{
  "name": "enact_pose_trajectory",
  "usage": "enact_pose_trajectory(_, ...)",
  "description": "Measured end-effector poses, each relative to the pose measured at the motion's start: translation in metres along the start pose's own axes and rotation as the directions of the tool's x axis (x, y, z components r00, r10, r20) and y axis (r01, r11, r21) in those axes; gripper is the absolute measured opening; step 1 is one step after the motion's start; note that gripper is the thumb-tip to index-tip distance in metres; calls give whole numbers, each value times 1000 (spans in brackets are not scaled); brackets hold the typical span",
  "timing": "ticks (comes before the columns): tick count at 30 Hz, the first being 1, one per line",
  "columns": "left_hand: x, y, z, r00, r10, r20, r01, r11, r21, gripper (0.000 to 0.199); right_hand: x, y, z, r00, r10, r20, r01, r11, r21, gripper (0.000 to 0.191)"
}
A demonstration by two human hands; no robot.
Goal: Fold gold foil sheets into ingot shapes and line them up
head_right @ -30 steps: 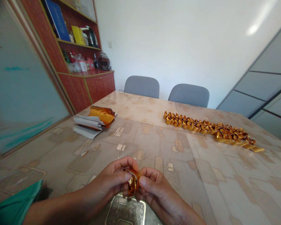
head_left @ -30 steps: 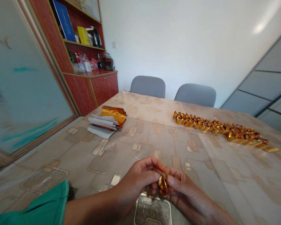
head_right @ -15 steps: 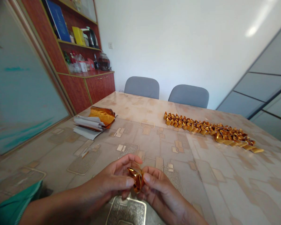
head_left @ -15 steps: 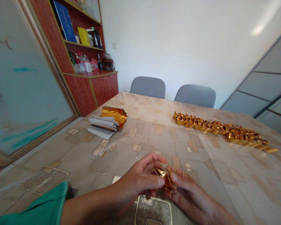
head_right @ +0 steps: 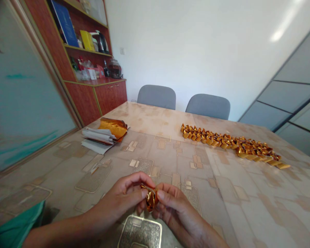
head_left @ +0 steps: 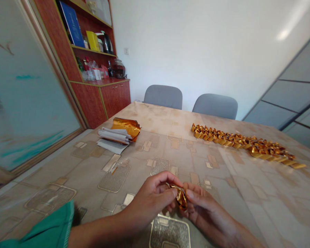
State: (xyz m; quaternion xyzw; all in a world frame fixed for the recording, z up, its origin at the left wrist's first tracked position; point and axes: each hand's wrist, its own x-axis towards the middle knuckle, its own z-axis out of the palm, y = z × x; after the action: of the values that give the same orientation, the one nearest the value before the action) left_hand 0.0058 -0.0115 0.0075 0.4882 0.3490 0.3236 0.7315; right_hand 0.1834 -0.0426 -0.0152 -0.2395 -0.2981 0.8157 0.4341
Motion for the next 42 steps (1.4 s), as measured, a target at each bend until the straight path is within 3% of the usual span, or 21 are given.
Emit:
enact_pose_trajectory(5,0,2,3,1000,2,-27,-2,1000,-6,20,1,1,-2,1000,3,-11,-3,1000,-22,22)
enact_pose_trajectory(17,-2,0,5,997,-44,-64,37,994,-105,18,1,-1,-4,996,30,-80,-28,999,17,19)
enact_pose_trajectory(21,-3,3,5,996,-85,-29,80,986,-143,24,1,0,-3,993,39,-115,-36,999,23,24)
enact_pose_trajectory(32,-2,2,8,991,-129,-27,124,984,-129,21,2,1,0,994,63,-91,-62,998,6,24)
enact_pose_trajectory(34,-3,0,3,994,-105,31,109,985,-136,28,2,1,-4,991,62,-119,-54,996,72,20)
enact_pose_trajectory(38,-2,-8,-6,980,-120,160,136,986,-93,64,0,-1,-13,983,53,-178,-24,986,163,20)
enact_pose_trajectory(40,0,-10,-6,986,-69,151,74,997,-26,69,-1,-2,-14,986,46,-162,-18,985,171,20)
enact_pose_trajectory(42,2,-8,-3,991,79,107,-83,996,36,59,-1,-3,-12,992,39,-123,-18,985,171,19)
